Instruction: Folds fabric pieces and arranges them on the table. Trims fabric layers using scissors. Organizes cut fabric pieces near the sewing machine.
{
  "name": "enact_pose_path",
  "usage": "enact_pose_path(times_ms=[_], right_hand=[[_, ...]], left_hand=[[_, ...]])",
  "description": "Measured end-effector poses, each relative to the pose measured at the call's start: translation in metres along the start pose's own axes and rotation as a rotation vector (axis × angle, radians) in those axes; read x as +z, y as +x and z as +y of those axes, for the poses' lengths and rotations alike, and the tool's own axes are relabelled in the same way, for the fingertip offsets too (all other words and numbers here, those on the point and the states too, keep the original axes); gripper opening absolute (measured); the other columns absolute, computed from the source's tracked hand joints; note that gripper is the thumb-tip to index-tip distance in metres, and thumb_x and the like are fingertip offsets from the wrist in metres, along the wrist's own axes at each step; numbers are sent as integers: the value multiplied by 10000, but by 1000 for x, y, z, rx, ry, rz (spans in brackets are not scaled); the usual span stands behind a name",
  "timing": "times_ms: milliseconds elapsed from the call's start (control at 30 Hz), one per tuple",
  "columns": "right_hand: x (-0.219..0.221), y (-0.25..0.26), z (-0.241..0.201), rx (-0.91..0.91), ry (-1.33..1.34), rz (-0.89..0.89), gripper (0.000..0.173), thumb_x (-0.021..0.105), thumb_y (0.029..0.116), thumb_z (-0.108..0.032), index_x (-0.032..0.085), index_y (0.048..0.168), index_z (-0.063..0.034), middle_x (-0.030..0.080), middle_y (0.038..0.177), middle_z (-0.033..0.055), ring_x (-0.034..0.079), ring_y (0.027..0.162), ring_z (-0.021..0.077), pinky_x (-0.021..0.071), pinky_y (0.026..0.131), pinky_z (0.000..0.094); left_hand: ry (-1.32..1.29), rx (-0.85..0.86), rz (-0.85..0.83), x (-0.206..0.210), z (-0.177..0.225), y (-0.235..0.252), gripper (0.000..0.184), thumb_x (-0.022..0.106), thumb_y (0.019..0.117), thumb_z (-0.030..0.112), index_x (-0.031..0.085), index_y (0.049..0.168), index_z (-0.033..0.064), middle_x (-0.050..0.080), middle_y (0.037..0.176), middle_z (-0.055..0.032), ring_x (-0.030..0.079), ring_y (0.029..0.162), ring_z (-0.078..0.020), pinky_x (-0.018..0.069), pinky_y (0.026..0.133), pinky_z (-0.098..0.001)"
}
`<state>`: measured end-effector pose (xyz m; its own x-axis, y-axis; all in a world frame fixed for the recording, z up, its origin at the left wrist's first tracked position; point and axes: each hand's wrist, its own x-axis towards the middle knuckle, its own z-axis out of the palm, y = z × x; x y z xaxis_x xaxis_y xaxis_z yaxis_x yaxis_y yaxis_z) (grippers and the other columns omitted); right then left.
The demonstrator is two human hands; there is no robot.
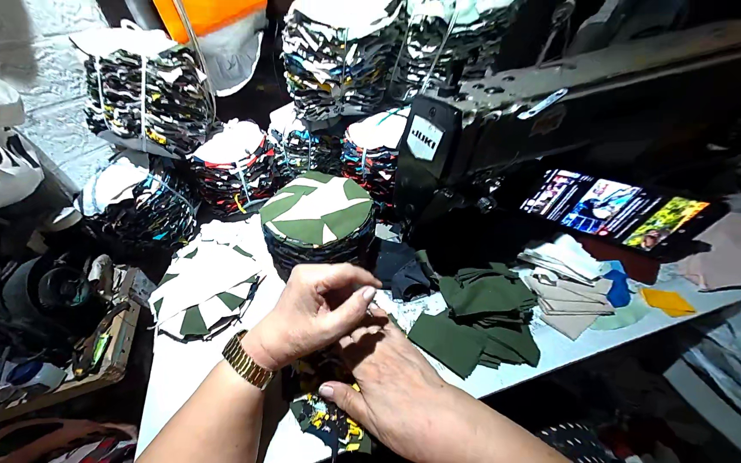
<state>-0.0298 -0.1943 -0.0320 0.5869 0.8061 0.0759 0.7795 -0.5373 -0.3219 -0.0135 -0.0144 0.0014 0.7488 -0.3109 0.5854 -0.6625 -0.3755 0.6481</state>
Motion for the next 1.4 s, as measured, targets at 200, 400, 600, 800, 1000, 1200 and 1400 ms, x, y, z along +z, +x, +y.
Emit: enact_pose_path(times_ms=[200, 400, 600, 800, 1000, 1200, 1400], right_hand=[[-13, 6, -4, 79, 117, -177, 819, 342, 1046, -625, 295, 1612, -35, 291, 1672, 166, 162, 1581, 314, 71, 1271, 581], [-16, -7, 11, -24, 293, 142, 557, 416, 1083, -461, 601, 1389, -34, 570, 1466, 135, 376, 1495, 273, 263, 1247, 502], [-29, -41, 54, 182, -155, 522, 137, 661, 914, -136, 748, 975, -50, 640, 900, 110, 662, 842, 312, 580, 673, 476], [-22, -64, 73, 184, -229, 454, 358, 521, 962, -326, 759, 1018, -64, 615, 989, 131, 629, 901, 348, 545, 700, 504], [-18, -62, 72, 188, -152, 480, 355, 537, 939, -382, 765, 1059, -138, 629, 1096, 86, 602, 1017, 317, 498, 781, 511], [-15, -58, 69, 194, -163, 470, 493, 535, 936, -380, 698, 1294, -83, 653, 1046, 100, 602, 1008, 349, 455, 782, 551], [-15, -59, 70, 73, 30, 630, 196, 596, 872, -192, 778, 943, -192, 632, 1054, 2, 575, 1035, 218, 449, 835, 465]], left_hand=[[44, 30, -19, 1, -4, 1, 221, 592, 984, 203, 751, 1035, 58, 698, 824, 59, 622, 690, 9, 547, 620, -172], [17, -5, 17, -1, -7, -2, 228, 574, 990, 196, 753, 1036, 62, 679, 787, 64, 585, 625, 7, 510, 554, -159], [4, 15, 48, 0, -3, -1, 233, 554, 988, 163, 740, 1029, 29, 632, 731, 61, 517, 575, 23, 445, 513, -139], [-5, 30, 13, 4, -1, -1, 205, 578, 982, 123, 736, 1003, -6, 664, 760, 27, 547, 624, 28, 465, 565, -135], [-42, 22, -44, 6, -2, 0, 182, 603, 978, 88, 736, 1015, -31, 675, 759, -7, 565, 619, 14, 484, 570, -146], [-24, -8, -89, 5, 0, 1, 178, 614, 978, 91, 739, 1026, -27, 649, 720, 2, 537, 594, 11, 452, 544, -147], [-20, -12, -102, 5, 0, 1, 179, 634, 966, 86, 738, 1057, -28, 638, 702, 0, 528, 582, 7, 449, 543, -151]])
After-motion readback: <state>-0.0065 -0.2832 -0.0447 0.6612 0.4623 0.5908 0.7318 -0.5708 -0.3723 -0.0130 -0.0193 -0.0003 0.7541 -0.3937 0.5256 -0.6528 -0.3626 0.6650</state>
